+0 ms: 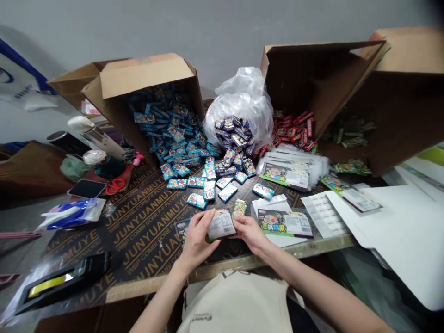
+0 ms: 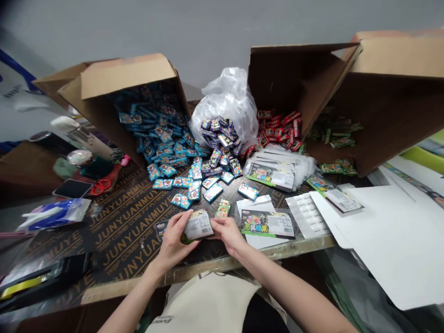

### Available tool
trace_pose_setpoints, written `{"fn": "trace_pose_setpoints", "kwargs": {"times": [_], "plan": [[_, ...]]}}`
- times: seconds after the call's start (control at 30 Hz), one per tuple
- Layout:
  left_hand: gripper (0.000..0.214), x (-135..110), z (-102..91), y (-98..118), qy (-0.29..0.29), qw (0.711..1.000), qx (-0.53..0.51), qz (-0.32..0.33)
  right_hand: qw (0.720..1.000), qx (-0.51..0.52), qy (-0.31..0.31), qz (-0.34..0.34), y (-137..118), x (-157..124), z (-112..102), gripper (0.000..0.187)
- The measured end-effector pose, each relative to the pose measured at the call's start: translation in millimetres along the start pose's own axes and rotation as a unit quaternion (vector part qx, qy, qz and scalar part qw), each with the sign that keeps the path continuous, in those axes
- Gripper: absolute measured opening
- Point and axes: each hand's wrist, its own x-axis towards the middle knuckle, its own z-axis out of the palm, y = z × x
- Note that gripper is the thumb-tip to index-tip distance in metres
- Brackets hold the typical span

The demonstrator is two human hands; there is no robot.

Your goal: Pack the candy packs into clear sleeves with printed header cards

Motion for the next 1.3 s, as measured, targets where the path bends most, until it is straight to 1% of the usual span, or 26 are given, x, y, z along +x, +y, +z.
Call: {"fn": "trace_pose_setpoints", "kwargs": {"times": [0.07, 0.1, 0.13, 0.17, 0.2, 0.27, 0.33, 0.37, 0.4, 0.43, 0.53, 0.6, 0.63, 0.7, 0.73, 0.8, 0.87, 0.93, 0.97, 1.0, 1.07, 1.13, 1.17, 1.2, 1.23, 1.3], "plan": [[0.079, -5, 1.8, 0, -0.01, 1.0, -0.013, -0.006, 0.997, -0.052, 0.053, -0.018, 3, 1, -2, 0.039], [0.08, -6, 1.8, -1, -0.009, 1.0, -0.019, -0.015, 0.993, -0.086, 0.074, -0.041, 1, 2, -4, 0.038], [0.081, -7, 1.0, -4, -0.002, 0.999, -0.021, -0.029, 0.984, -0.13, 0.091, -0.078, -2, 4, -8, 0.038], [0.083, -7, -0.8, -7, 0.011, 0.999, -0.018, -0.045, 0.968, -0.189, 0.107, -0.128, -7, 6, -12, 0.039], [0.085, -6, -3.4, -11, 0.024, 0.998, -0.011, -0.061, 0.937, -0.267, 0.126, -0.184, -12, 8, -17, 0.045], [0.087, -4, -10.2, -19, 0.041, 0.995, 0.006, -0.089, 0.843, -0.44, 0.148, -0.272, -20, 13, -29, 0.066], [0.089, -2, -16.0, -25, 0.032, 0.994, 0.019, -0.099, 0.754, -0.573, 0.133, -0.293, -23, 17, -40, 0.081], [0.09, -1, -17.7, -27, 0.021, 0.994, 0.024, -0.1, 0.722, -0.617, 0.119, -0.289, -23, 19, -44, 0.081], [0.09, -1, -18.5, -28, 0.011, 0.994, 0.029, -0.102, 0.702, -0.644, 0.107, -0.284, -23, 20, -46, 0.079], [0.091, -1, -18.4, -27, 0.002, 0.994, 0.034, -0.104, 0.693, -0.655, 0.103, -0.284, -23, 21, -48, 0.075], [0.091, 1, -16.1, -25, -0.022, 0.993, 0.046, -0.109, 0.694, -0.633, 0.134, -0.316, -29, 19, -45, 0.069], [0.092, 4, -15.0, -22, -0.043, 0.993, 0.046, -0.104, 0.69, -0.622, 0.131, -0.346, -37, 15, -40, 0.07], [0.093, 6, -14.9, -21, -0.052, 0.993, 0.043, -0.101, 0.685, -0.627, 0.108, -0.355, -41, 12, -37, 0.071], [0.096, 11, -15.0, -19, -0.067, 0.993, 0.034, -0.092, 0.678, -0.643, 0.033, -0.355, -48, 8, -33, 0.072], [0.097, 13, -15.1, -18, -0.074, 0.993, 0.026, -0.086, 0.678, -0.646, -0.008, -0.351, -50, 6, -31, 0.073], [0.101, 17, -15.2, -16, -0.089, 0.993, 0.008, -0.074, 0.69, -0.63, -0.084, -0.346, -55, 6, -31, 0.075], [0.103, 20, -14.9, -14, -0.107, 0.992, -0.011, -0.064, 0.716, -0.587, -0.151, -0.345, -60, 8, -34, 0.078], [0.102, 24, -14.4, -11, -0.103, 0.993, -0.018, -0.063, 0.752, -0.529, -0.199, -0.339, -66, 14, -39, 0.082], [0.101, 27, -13.9, -10, -0.085, 0.994, -0.016, -0.067, 0.778, -0.493, -0.196, -0.336, -69, 17, -40, 0.083], [0.099, 31, -13.0, -9, -0.055, 0.996, -0.013, -0.075, 0.811, -0.449, -0.17, -0.335, -71, 20, -41, 0.084], [0.097, 40, -8.8, -5, 0.032, 0.993, -0.012, -0.112, 0.887, -0.319, -0.075, -0.327, -73, 25, -38, 0.086], [0.099, 50, 0.5, -1, 0.123, 0.977, -0.04, -0.168, 0.947, -0.153, 0.0, -0.282, -72, 29, -28, 0.083], [0.1, 55, 7.4, 2, 0.154, 0.965, -0.075, -0.199, 0.967, -0.076, 0.014, -0.245, -69, 30, -21, 0.078], [0.099, 59, 15.5, 5, 0.173, 0.949, -0.123, -0.232, 0.978, -0.01, 0.021, -0.208, -67, 31, -14, 0.07], [0.094, 62, 24.3, 7, 0.179, 0.93, -0.185, -0.261, 0.982, 0.041, 0.031, -0.181, -64, 32, -7, 0.061], [0.075, 64, 41.4, 14, 0.165, 0.882, -0.322, -0.302, 0.978, 0.107, 0.071, -0.163, -60, 35, 4, 0.044]]}}
